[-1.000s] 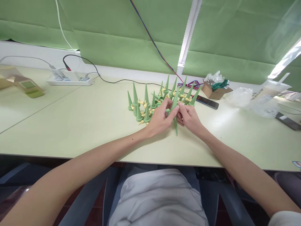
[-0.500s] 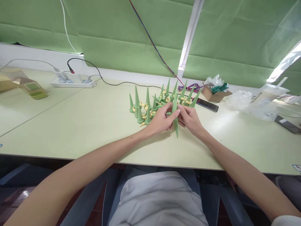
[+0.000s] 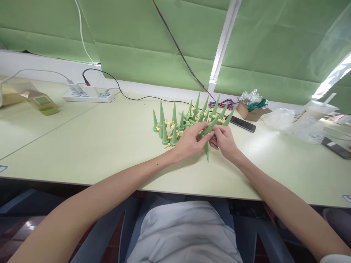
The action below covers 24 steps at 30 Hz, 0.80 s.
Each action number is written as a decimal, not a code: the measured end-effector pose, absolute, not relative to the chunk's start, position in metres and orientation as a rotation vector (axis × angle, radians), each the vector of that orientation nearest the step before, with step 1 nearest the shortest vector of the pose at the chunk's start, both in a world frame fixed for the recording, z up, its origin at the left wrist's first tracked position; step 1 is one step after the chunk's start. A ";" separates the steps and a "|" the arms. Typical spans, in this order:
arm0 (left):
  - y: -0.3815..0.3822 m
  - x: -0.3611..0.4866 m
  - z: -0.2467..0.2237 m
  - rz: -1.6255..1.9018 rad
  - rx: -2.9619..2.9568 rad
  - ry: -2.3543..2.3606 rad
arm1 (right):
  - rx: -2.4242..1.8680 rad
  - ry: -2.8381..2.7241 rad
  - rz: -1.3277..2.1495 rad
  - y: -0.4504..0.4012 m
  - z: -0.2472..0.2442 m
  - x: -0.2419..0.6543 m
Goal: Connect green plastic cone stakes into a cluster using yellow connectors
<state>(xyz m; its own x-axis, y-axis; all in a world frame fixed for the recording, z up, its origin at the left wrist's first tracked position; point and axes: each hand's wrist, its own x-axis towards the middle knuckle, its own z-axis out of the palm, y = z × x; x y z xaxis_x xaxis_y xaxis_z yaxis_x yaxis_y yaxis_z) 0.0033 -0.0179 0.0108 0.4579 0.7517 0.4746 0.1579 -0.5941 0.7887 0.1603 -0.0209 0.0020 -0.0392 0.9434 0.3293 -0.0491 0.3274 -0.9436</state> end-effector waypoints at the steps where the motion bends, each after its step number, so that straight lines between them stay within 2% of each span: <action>1: -0.018 0.004 0.011 1.124 2.030 0.773 | -0.910 -1.348 0.994 -0.021 0.002 0.160; 10: -0.017 0.003 0.012 1.173 1.844 0.895 | -0.849 -1.256 0.769 -0.016 0.002 0.165; 17: -0.012 0.003 0.010 0.945 1.651 0.731 | -0.808 -1.411 0.705 -0.022 0.003 0.165; 24: -0.011 0.003 0.010 0.874 1.590 0.688 | -0.839 -1.493 0.660 -0.025 0.002 0.164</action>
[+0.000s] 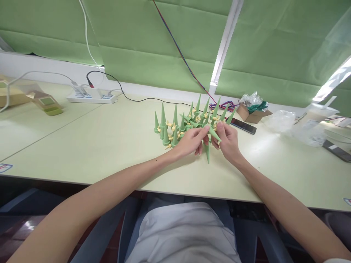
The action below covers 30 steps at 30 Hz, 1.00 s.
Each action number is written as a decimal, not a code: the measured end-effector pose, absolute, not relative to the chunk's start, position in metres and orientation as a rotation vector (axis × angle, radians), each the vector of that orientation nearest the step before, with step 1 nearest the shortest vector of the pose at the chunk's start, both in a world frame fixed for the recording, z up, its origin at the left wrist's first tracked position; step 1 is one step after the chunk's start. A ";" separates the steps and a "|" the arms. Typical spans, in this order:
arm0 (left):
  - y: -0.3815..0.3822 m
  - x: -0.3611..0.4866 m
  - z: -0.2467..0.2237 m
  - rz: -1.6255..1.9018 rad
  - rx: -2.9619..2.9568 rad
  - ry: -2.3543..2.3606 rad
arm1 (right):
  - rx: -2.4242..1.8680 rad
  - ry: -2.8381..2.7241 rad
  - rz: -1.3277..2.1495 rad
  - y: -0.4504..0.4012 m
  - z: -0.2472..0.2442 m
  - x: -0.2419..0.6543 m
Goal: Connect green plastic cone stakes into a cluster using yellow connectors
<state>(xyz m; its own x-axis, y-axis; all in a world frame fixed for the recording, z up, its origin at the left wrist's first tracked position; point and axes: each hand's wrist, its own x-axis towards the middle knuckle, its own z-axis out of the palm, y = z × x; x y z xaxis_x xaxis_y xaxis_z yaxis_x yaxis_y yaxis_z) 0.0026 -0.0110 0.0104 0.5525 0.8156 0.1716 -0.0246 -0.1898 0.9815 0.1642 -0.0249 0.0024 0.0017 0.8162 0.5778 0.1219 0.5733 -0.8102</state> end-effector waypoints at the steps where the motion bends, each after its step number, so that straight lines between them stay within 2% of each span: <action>1: -0.011 0.003 0.010 0.870 1.585 0.682 | -0.844 -1.499 0.659 -0.024 0.002 0.165; 15: -0.010 0.001 0.006 0.948 1.707 0.743 | -0.994 -1.558 0.484 -0.022 0.002 0.166; 22: -0.013 0.003 0.003 1.079 1.889 0.807 | -1.000 -1.483 0.709 -0.023 0.002 0.165; 30: -0.013 0.004 0.003 1.132 1.945 0.805 | -0.976 -1.432 0.738 -0.022 0.000 0.162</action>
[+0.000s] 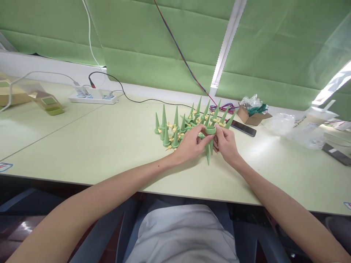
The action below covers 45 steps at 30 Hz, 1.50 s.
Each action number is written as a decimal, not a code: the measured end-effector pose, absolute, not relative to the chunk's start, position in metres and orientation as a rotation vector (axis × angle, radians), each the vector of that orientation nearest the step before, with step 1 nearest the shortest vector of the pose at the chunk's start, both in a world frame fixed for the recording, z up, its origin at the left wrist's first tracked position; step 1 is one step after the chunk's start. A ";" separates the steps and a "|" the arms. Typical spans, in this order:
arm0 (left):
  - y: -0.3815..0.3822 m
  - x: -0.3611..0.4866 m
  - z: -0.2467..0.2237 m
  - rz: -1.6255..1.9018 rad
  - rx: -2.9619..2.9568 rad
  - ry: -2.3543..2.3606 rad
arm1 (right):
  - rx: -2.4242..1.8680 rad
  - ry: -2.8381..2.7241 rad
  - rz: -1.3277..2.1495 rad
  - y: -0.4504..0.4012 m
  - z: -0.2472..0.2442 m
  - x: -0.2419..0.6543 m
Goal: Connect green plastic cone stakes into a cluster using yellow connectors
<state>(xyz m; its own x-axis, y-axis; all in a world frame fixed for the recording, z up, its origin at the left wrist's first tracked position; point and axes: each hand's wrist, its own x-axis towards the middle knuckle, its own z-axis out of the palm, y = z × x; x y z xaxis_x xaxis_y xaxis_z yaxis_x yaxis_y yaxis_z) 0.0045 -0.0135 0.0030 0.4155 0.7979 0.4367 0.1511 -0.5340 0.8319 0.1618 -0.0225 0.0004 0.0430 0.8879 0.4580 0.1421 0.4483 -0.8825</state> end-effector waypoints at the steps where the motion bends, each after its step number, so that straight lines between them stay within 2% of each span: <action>1: -0.014 0.005 0.004 1.126 1.945 0.802 | -0.968 -1.430 0.733 -0.022 0.000 0.161; 25: -0.015 0.009 0.005 1.000 1.730 0.780 | -0.954 -1.477 0.620 -0.026 -0.001 0.161; 35: -0.017 0.009 0.007 1.045 1.728 0.766 | -0.999 -1.561 0.469 -0.028 0.004 0.161; 45: -0.015 0.010 0.004 1.048 1.766 0.811 | -1.022 -1.651 0.493 -0.030 0.009 0.163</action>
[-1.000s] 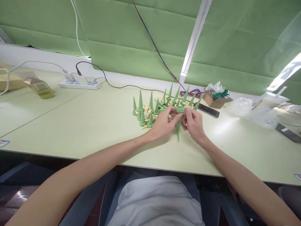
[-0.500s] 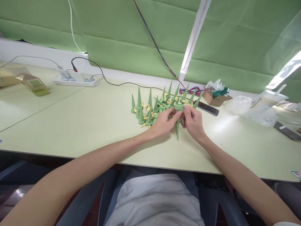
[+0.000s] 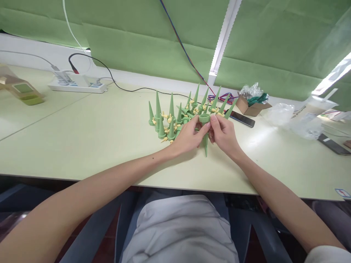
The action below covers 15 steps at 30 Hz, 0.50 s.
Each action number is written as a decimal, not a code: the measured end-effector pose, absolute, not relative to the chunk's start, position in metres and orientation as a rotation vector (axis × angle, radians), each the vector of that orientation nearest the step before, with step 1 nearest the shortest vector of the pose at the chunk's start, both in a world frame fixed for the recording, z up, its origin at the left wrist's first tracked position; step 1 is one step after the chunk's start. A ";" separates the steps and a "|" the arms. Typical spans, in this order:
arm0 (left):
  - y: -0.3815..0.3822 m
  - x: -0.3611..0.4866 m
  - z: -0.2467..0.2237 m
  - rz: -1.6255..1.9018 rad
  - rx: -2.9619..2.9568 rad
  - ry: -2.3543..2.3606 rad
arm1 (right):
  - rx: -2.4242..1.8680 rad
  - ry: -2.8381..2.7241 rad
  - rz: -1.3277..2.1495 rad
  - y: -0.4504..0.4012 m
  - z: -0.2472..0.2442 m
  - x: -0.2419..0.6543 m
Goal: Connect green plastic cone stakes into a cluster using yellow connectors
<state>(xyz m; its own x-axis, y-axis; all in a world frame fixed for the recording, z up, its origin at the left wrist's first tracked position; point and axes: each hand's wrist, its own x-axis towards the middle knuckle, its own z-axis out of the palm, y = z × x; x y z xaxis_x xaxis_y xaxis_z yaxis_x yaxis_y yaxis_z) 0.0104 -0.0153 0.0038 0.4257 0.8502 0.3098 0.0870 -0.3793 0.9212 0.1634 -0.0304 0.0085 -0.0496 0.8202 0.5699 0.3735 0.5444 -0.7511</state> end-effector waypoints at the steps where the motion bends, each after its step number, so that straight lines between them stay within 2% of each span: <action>1: -0.015 0.010 0.004 1.045 1.768 0.813 | -1.024 -1.660 0.494 -0.030 0.009 0.164; 15: -0.016 0.011 0.003 1.004 1.775 0.825 | -1.055 -1.727 0.502 -0.027 0.008 0.168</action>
<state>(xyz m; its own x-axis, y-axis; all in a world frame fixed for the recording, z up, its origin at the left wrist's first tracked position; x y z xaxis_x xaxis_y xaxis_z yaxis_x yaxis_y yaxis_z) 0.0109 -0.0160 0.0033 0.4461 0.8495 0.2816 0.1116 -0.3650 0.9243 0.1677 -0.0271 0.0081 -0.1100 0.8347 0.5396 0.4155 0.5318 -0.7379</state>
